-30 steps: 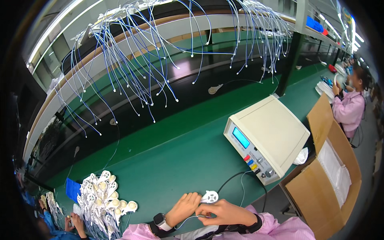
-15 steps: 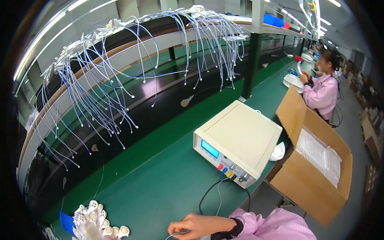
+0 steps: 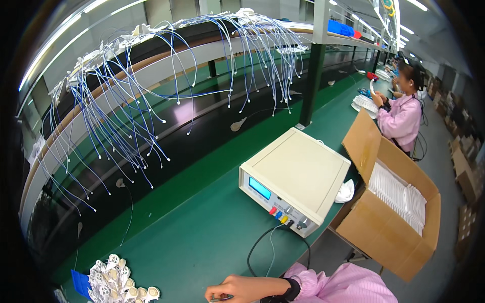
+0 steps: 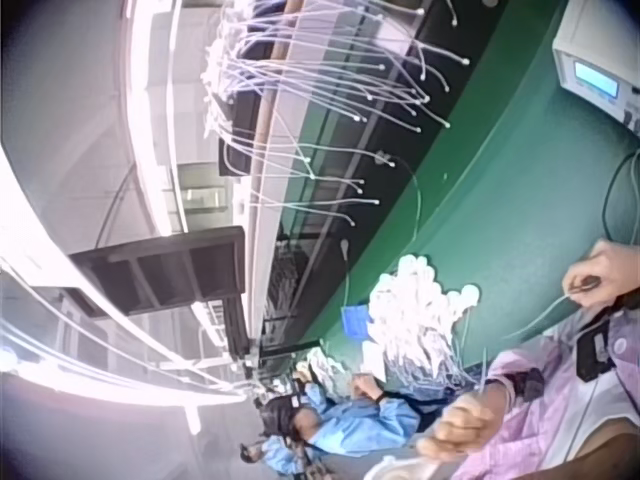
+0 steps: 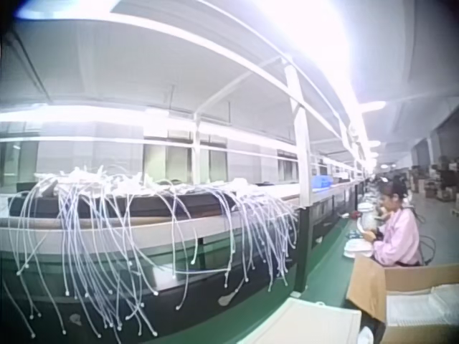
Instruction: Inspecting and processing electronic sensor components on a factory production line.
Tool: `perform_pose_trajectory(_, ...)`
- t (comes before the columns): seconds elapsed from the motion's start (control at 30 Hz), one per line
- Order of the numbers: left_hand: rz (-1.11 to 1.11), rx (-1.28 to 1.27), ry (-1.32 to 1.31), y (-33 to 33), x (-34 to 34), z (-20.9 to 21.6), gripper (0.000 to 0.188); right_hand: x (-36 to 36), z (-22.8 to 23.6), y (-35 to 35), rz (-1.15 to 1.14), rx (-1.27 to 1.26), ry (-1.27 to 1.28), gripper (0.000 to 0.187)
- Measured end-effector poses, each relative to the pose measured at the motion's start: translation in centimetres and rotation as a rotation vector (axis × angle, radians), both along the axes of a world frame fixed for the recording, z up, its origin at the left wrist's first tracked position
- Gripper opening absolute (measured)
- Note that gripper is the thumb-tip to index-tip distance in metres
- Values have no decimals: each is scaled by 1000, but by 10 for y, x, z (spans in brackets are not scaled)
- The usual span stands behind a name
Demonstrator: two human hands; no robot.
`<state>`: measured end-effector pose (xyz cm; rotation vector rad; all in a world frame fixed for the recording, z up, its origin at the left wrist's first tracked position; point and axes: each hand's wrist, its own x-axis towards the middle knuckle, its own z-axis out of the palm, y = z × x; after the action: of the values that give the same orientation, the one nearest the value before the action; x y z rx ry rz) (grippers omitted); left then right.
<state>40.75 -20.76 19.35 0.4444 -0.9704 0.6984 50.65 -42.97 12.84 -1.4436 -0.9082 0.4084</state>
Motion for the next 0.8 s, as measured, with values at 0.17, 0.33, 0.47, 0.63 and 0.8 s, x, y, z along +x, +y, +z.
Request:
perform_pose_trajectory(0.17,117,42,136,-4,3,2,13,1,-2,0,7,11,28,11)
perform_pose_trajectory(0.33,148,25,182,-4,2,2,17,1,-5,0,4,0,13,11)
perform_pose_trajectory(0.47,154,139,251,-5,8,8,22,3,-6,-2,-2,-15,31,12)
perform_pose_trajectory(0.63,86,-289,161,-11,24,20,14,3,-12,-4,-22,-27,-1,12)
perform_pose_trajectory(0.8,124,119,218,-12,31,20,11,6,-27,0,27,-73,35,16)
